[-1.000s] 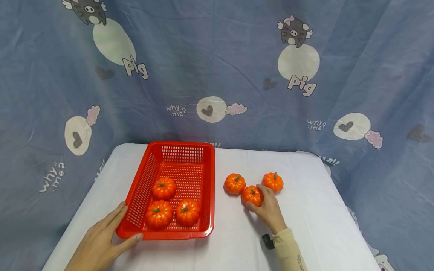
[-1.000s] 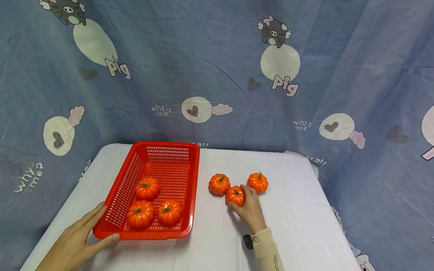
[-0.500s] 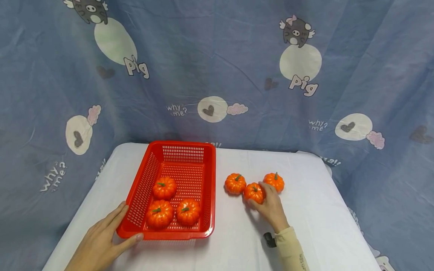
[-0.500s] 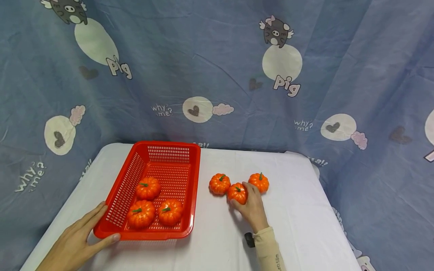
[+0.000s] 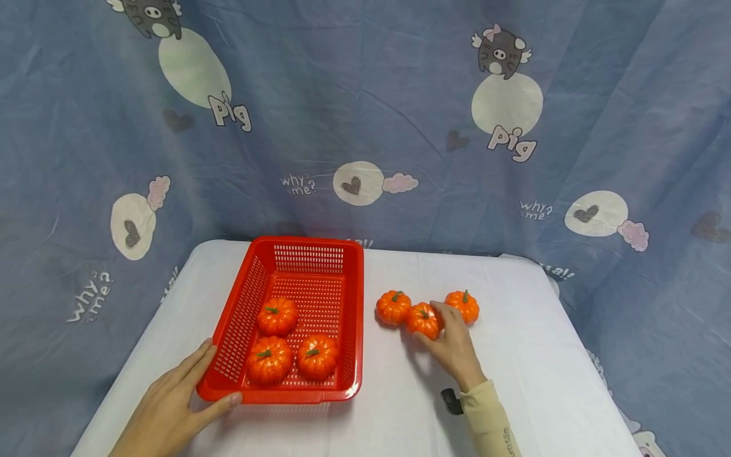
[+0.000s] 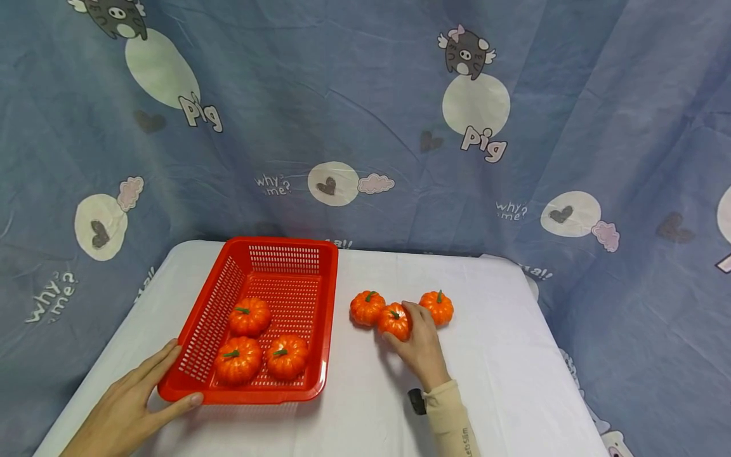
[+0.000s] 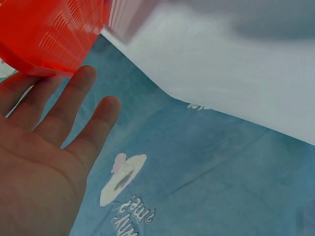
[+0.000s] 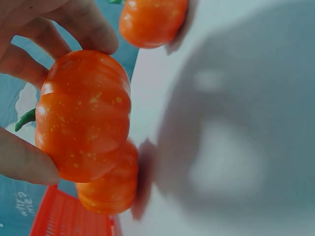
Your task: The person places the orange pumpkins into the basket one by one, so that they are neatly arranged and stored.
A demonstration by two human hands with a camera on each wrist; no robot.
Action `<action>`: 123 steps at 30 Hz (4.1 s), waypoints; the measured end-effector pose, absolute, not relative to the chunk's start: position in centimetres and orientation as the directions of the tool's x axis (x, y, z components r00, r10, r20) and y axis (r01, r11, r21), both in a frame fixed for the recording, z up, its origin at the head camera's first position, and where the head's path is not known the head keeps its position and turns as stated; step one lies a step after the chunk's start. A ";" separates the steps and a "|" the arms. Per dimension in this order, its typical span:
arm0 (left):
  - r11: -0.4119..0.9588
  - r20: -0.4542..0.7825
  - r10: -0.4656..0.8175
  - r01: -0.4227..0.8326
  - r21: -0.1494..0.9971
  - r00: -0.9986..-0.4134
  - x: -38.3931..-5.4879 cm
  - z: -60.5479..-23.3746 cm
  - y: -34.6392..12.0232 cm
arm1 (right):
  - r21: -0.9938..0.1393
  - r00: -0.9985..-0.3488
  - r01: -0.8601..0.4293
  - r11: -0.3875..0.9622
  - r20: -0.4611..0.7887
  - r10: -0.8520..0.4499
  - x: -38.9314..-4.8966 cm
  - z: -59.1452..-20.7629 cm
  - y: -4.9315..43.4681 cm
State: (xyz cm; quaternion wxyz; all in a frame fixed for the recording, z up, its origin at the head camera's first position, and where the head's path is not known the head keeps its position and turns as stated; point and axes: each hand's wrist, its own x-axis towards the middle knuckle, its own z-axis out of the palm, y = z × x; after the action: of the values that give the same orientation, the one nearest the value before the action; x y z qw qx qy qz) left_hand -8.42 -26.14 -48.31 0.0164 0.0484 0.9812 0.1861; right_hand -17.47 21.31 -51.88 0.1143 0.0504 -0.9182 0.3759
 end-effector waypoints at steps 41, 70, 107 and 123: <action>0.923 -0.002 0.103 0.095 0.373 -0.995 -8.3 -48.3 -26.1 | -0.637 -0.905 -0.412 0.652 0.372 -0.208 -19.4 -46.4 14.9; 0.924 -0.002 0.102 0.094 0.371 -0.995 -8.3 -48.3 -26.0 | -0.450 -0.798 -0.594 0.667 0.230 -0.557 -23.1 -46.1 7.0; 0.920 0.028 0.110 0.112 0.374 -0.994 -8.1 -48.3 -26.1 | -0.030 -0.781 -0.620 0.784 -0.071 -0.621 -24.7 -49.1 3.3; 0.920 0.032 0.115 0.118 0.374 -0.993 -8.1 -48.3 -26.1 | -0.066 -0.779 -0.620 0.782 -0.065 -0.624 -24.5 -48.5 3.3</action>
State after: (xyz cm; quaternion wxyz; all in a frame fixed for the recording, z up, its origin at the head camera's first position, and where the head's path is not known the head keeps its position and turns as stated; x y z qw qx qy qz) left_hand -8.11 -26.10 -48.33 -0.0047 0.0595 0.9798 0.1910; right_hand -24.48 3.34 -48.51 -0.0415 0.3298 -0.9429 0.0204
